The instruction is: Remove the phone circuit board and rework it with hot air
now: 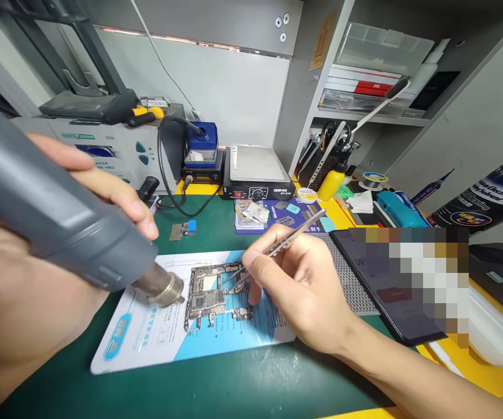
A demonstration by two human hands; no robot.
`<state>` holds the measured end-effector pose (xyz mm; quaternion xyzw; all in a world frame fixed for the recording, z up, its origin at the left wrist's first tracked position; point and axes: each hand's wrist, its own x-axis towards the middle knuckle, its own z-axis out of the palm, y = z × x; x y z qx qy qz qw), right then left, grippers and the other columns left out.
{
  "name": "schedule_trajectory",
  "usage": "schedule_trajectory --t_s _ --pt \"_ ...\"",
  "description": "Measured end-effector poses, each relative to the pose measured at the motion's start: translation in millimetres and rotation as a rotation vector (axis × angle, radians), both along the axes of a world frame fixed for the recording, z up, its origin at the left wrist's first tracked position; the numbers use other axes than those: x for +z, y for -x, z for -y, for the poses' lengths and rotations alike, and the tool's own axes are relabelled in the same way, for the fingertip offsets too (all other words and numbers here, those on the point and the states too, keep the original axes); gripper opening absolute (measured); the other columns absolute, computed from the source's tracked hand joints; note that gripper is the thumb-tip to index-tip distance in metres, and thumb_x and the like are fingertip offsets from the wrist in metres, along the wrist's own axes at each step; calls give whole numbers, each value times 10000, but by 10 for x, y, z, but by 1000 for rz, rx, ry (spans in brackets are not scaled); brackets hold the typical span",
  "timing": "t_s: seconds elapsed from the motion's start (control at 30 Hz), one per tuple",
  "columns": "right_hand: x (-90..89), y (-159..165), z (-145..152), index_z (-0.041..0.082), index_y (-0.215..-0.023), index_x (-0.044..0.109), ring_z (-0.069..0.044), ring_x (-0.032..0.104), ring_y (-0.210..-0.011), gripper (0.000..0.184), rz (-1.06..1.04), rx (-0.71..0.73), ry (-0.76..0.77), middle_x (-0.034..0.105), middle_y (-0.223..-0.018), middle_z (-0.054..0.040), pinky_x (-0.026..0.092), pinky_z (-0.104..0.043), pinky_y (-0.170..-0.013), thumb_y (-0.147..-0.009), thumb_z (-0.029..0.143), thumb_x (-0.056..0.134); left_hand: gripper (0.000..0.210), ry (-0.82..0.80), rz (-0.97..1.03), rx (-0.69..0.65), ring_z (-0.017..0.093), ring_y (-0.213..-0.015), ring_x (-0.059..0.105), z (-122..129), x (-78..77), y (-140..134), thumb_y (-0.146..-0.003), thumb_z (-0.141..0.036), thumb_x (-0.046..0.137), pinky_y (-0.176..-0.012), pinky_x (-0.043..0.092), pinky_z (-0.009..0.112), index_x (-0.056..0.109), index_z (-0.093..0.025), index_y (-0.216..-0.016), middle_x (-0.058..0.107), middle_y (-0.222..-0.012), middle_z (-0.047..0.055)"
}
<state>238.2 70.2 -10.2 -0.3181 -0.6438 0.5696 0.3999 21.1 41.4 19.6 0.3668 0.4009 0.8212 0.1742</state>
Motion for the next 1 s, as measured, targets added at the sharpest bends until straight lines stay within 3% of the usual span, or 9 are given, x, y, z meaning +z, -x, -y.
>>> schedule_trajectory --t_s 0.07,0.23,0.43,0.57,0.67,0.8,0.9,1.0 --pt "-8 6 -8 194 -802 687 -106 621 -473 168 3 -5 -18 636 -557 44 450 -205 -475 -948 274 713 501 33 -66 44 260 -570 668 36 43 -129 -1030 -483 320 -429 519 398 683 -255 -772 621 -596 54" --pt "-21 -11 -47 205 -805 663 -163 623 -426 137 -20 -31 -8 595 -481 41 372 -229 -384 -913 284 688 486 17 -112 74 230 -484 605 9 72 -234 -1017 -542 331 -412 476 369 634 -210 -835 603 -565 46" --pt "41 -1 -144 227 -864 620 -157 574 -392 166 44 -229 -335 573 -508 59 428 -268 -373 -982 344 623 472 24 -55 27 197 -451 583 -85 37 -196 -968 -605 416 -385 429 318 622 -198 -850 605 -549 25" --pt "55 -24 -217 210 -977 702 -157 613 -551 148 199 -327 -612 684 -710 -11 506 -312 -536 -1002 335 628 496 24 -9 20 180 -417 560 -86 41 -144 -953 -635 413 -385 419 296 603 -189 -846 601 -524 14" --pt "60 -96 -184 195 -1033 751 -211 659 -765 148 418 -220 -807 729 -930 -93 542 -378 -706 -986 268 632 486 13 16 35 169 -412 555 -59 55 -79 -949 -630 417 -397 416 283 595 -188 -847 599 -515 10" --pt "95 -184 37 143 -1239 717 -283 666 -933 294 719 -23 -930 697 -1089 -171 559 -452 -802 -1025 229 535 444 -9 33 26 177 -425 568 -25 49 35 -935 -619 448 -420 439 298 585 -209 -835 602 -516 11" --pt "136 -184 225 83 -1291 683 -341 639 -1033 387 882 56 -974 679 -1114 -207 555 -533 -893 -1035 330 533 419 -26 43 -2 184 -444 578 -5 30 99 -922 -624 488 -420 447 315 588 -224 -849 611 -539 12" --pt "166 -147 306 38 -1371 624 -396 605 -1119 598 990 97 -992 651 -1183 -244 528 -612 -966 -983 492 598 408 -39 41 -28 182 -445 579 18 17 106 -921 -620 508 -408 437 317 590 -226 -855 616 -546 14"
